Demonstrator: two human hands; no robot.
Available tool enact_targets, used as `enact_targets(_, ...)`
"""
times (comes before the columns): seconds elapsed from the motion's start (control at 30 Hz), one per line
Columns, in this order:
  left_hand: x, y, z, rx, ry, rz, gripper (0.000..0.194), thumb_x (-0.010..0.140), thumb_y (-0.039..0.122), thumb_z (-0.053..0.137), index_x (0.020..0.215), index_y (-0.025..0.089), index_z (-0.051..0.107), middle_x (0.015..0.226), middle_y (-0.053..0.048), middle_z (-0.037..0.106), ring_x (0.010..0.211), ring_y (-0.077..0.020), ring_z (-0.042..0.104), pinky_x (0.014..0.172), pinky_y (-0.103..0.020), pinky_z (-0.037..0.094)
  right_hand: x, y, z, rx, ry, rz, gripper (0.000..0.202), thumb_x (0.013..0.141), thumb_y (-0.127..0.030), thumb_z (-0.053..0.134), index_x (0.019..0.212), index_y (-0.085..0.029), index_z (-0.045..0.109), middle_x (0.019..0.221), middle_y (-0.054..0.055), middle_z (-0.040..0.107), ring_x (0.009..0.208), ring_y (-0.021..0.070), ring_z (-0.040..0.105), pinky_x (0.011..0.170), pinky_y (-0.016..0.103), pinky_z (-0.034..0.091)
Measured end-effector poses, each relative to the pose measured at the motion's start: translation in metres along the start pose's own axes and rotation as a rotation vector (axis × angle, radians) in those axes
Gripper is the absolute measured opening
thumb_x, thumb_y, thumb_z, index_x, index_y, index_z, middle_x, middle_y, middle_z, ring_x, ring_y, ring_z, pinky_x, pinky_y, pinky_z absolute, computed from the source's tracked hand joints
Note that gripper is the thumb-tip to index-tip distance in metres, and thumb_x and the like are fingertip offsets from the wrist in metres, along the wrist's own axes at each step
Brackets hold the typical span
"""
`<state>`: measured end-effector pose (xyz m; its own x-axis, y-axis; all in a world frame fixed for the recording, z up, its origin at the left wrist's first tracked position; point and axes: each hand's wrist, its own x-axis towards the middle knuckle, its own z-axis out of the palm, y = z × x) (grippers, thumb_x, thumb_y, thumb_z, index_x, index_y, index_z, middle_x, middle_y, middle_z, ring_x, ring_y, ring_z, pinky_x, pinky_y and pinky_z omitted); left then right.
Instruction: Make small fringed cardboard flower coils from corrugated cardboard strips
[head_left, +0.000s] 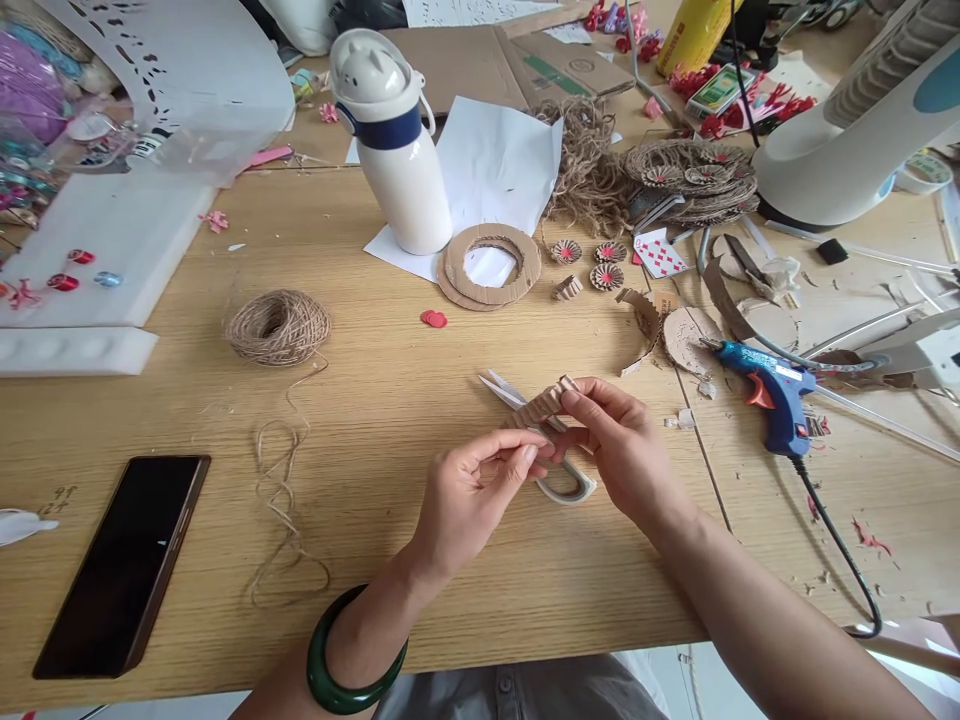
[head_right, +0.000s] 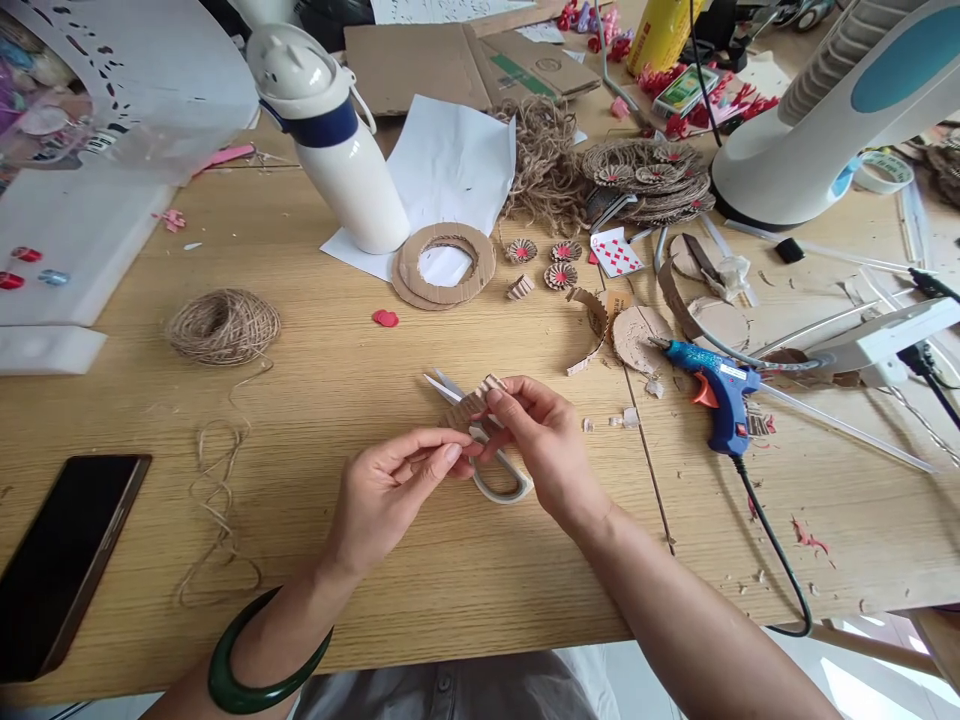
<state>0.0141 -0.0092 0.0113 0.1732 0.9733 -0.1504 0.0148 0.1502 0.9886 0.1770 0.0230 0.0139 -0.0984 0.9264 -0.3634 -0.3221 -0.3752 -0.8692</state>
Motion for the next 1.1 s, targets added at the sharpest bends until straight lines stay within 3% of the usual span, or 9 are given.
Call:
enact_targets(0.1,-0.002,0.002,0.000,0.160,-0.037,0.132,0.011,0.090,0.024,0.065,0.092,0.019,0.074,0.085,-0.004,0.079,0.072,-0.0156,0.074,0.070,-0.024,0.059,0.003,-0.003,-0.003,0.039,0.023,0.003,0.026,0.072,-0.039,0.081,0.074,-0.018,0.066,0.074,0.002,0.069,0.060,0.0128,0.064,0.047,0.022,0.054)
enact_targets(0.23,-0.003,0.005,-0.001,0.317,-0.081,0.377,0.011,0.085,0.017,0.068,0.074,0.019,0.068,0.074,-0.002,0.074,0.066,-0.0129,0.068,0.065,-0.023,0.055,0.007,-0.005,-0.004,0.063,0.015,0.006,0.026,0.070,-0.039,0.082,0.075,-0.018,0.067,0.068,0.001,0.070,0.064,0.0138,0.068,0.061,0.025,0.060)
enact_targets(0.37,-0.002,0.004,-0.005,0.408,0.102,0.521,0.017,0.085,0.016,0.065,0.101,0.020,0.070,0.102,-0.007,0.070,0.077,-0.0142,0.063,0.065,-0.025,0.053,0.009,-0.005,-0.006,0.070,-0.034,0.020,0.026,0.071,-0.036,0.083,0.075,-0.017,0.066,0.068,0.001,0.071,0.062,0.0127,0.068,0.062,0.024,0.060)
enact_targets(0.43,0.000,0.001,-0.008,0.451,0.270,0.480,0.020,0.087,0.019,0.064,0.106,0.022,0.070,0.103,-0.007,0.070,0.087,-0.0170,0.063,0.074,-0.027,0.053,0.009,-0.005,-0.006,0.072,-0.065,0.029,0.026,0.070,-0.035,0.083,0.075,-0.017,0.066,0.068,0.001,0.071,0.062,0.0123,0.068,0.061,0.023,0.060)
enact_targets(0.5,0.003,-0.003,-0.009,0.371,0.319,0.381,0.018,0.091,0.024,0.061,0.105,0.021,0.071,0.106,-0.007,0.071,0.097,-0.0192,0.065,0.087,-0.030,0.053,0.007,-0.005,-0.004,0.066,-0.093,0.042,0.027,0.069,-0.036,0.084,0.075,-0.017,0.065,0.068,0.001,0.071,0.063,0.0123,0.068,0.061,0.023,0.060)
enact_targets(0.73,0.006,-0.009,-0.005,0.035,0.143,0.070,0.018,0.085,0.035,0.070,0.089,0.018,0.075,0.084,-0.004,0.074,0.074,-0.0149,0.068,0.068,-0.023,0.054,0.004,0.000,0.001,-0.041,-0.146,0.050,0.033,0.069,-0.041,0.083,0.080,-0.016,0.064,0.064,-0.001,0.066,0.056,0.0111,0.062,0.060,0.026,0.057)
enact_targets(0.83,0.007,-0.010,-0.004,-0.088,0.162,-0.032,0.023,0.083,0.038,0.072,0.090,0.016,0.076,0.080,-0.004,0.075,0.068,-0.0147,0.068,0.062,-0.023,0.055,0.002,0.004,0.001,-0.166,-0.007,-0.137,0.029,0.077,-0.039,0.078,0.090,-0.019,0.062,0.074,-0.002,0.063,0.057,0.0104,0.059,0.056,0.026,0.054)
enact_targets(0.93,0.008,-0.010,-0.004,-0.185,0.209,-0.097,0.025,0.080,0.039,0.075,0.089,0.015,0.077,0.078,-0.004,0.075,0.063,-0.0144,0.067,0.055,-0.023,0.054,-0.003,0.006,0.000,-0.448,0.147,-0.494,0.011,0.087,-0.028,0.068,0.094,-0.022,0.062,0.082,0.000,0.060,0.066,0.0122,0.058,0.060,0.027,0.053)
enact_targets(1.1,0.008,-0.012,-0.005,-0.223,0.231,-0.076,0.024,0.080,0.038,0.076,0.089,0.016,0.077,0.077,-0.004,0.075,0.063,-0.0132,0.065,0.054,-0.022,0.053,-0.011,0.008,0.003,-0.839,-0.040,-0.859,0.010,0.091,-0.014,0.061,0.096,-0.022,0.066,0.087,0.004,0.067,0.079,0.0173,0.061,0.071,0.033,0.052)
